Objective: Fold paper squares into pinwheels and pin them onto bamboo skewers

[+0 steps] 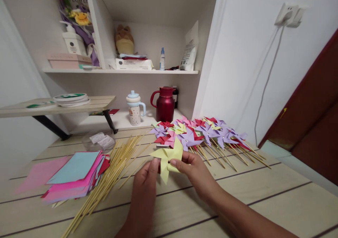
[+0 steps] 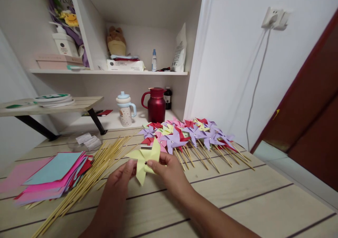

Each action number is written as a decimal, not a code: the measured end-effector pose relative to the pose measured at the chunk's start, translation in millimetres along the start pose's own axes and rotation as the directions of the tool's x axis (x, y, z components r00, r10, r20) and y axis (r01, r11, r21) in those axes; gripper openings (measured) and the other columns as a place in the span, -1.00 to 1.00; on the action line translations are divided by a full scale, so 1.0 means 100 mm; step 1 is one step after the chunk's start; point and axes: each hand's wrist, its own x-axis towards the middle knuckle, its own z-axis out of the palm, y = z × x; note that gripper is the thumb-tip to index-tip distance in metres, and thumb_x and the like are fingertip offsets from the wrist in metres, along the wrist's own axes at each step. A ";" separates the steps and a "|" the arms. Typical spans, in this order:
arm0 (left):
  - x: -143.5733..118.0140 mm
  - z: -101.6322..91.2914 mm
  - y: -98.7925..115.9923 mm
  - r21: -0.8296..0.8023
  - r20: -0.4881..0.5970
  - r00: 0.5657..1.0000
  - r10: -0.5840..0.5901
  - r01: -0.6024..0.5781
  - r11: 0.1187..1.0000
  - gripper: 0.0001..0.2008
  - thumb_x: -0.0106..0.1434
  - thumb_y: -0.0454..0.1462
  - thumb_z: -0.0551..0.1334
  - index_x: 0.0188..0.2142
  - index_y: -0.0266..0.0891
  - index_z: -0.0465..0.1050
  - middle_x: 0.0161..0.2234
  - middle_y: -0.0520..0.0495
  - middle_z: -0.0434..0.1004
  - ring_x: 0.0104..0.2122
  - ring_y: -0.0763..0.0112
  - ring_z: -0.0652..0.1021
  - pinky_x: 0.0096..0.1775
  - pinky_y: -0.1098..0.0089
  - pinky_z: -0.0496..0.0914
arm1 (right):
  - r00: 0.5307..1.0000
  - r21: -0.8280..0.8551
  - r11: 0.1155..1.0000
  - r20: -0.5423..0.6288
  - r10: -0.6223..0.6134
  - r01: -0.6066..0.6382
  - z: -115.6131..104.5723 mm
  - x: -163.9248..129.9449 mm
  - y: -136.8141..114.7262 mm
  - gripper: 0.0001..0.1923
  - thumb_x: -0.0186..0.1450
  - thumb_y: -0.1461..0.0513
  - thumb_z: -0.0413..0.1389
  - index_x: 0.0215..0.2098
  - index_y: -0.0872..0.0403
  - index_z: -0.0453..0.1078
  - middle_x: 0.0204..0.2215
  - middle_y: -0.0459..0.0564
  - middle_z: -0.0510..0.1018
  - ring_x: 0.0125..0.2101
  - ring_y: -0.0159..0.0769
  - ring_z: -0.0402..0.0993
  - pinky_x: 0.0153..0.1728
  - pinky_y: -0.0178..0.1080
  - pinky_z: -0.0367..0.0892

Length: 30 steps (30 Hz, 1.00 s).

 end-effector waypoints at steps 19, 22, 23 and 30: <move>0.08 -0.05 -0.11 0.037 -0.026 0.999 -0.026 0.027 0.999 -0.77 0.01 -0.14 0.38 -0.42 -0.27 0.59 -0.41 -0.07 0.61 -0.39 0.32 0.55 -0.32 0.41 0.39 | 1.000 -0.024 1.000 0.014 0.020 -0.020 0.00 0.02 0.08 -0.75 0.12 0.17 0.28 -0.25 0.11 0.59 -0.34 -0.01 0.66 -0.37 -0.26 0.50 -0.26 -0.23 0.36; 0.08 -0.05 -0.12 0.045 -0.052 0.998 -0.041 0.043 0.998 -0.75 -0.01 -0.13 0.39 -0.42 -0.28 0.60 -0.42 -0.09 0.62 -0.41 0.32 0.55 -0.35 0.41 0.39 | 1.000 -0.061 0.998 0.011 -0.001 0.001 0.00 0.00 0.07 -0.77 0.14 0.19 0.26 -0.24 0.11 0.59 -0.35 -0.03 0.65 -0.37 -0.27 0.49 -0.27 -0.24 0.35; 0.08 -0.05 -0.14 0.044 -0.060 0.997 -0.042 0.045 0.998 -0.74 -0.02 -0.12 0.39 -0.42 -0.28 0.59 -0.43 -0.09 0.61 -0.42 0.32 0.55 -0.36 0.41 0.39 | 1.000 -0.074 0.997 0.008 -0.004 0.005 0.00 0.00 0.06 -0.78 0.14 0.20 0.26 -0.24 0.11 0.59 -0.37 -0.04 0.64 -0.38 -0.28 0.48 -0.29 -0.25 0.35; 0.10 -0.03 -0.15 -0.002 -0.048 0.996 -0.078 0.078 0.997 -0.76 0.00 -0.13 0.40 -0.46 -0.28 0.56 -0.49 -0.01 0.57 -0.48 0.41 0.49 -0.42 0.47 0.32 | 0.999 -0.139 0.989 0.031 -0.037 0.041 0.00 -0.01 0.08 -0.77 0.23 0.12 0.20 -0.34 0.14 0.53 -0.41 -0.05 0.57 -0.41 -0.32 0.41 -0.35 -0.28 0.29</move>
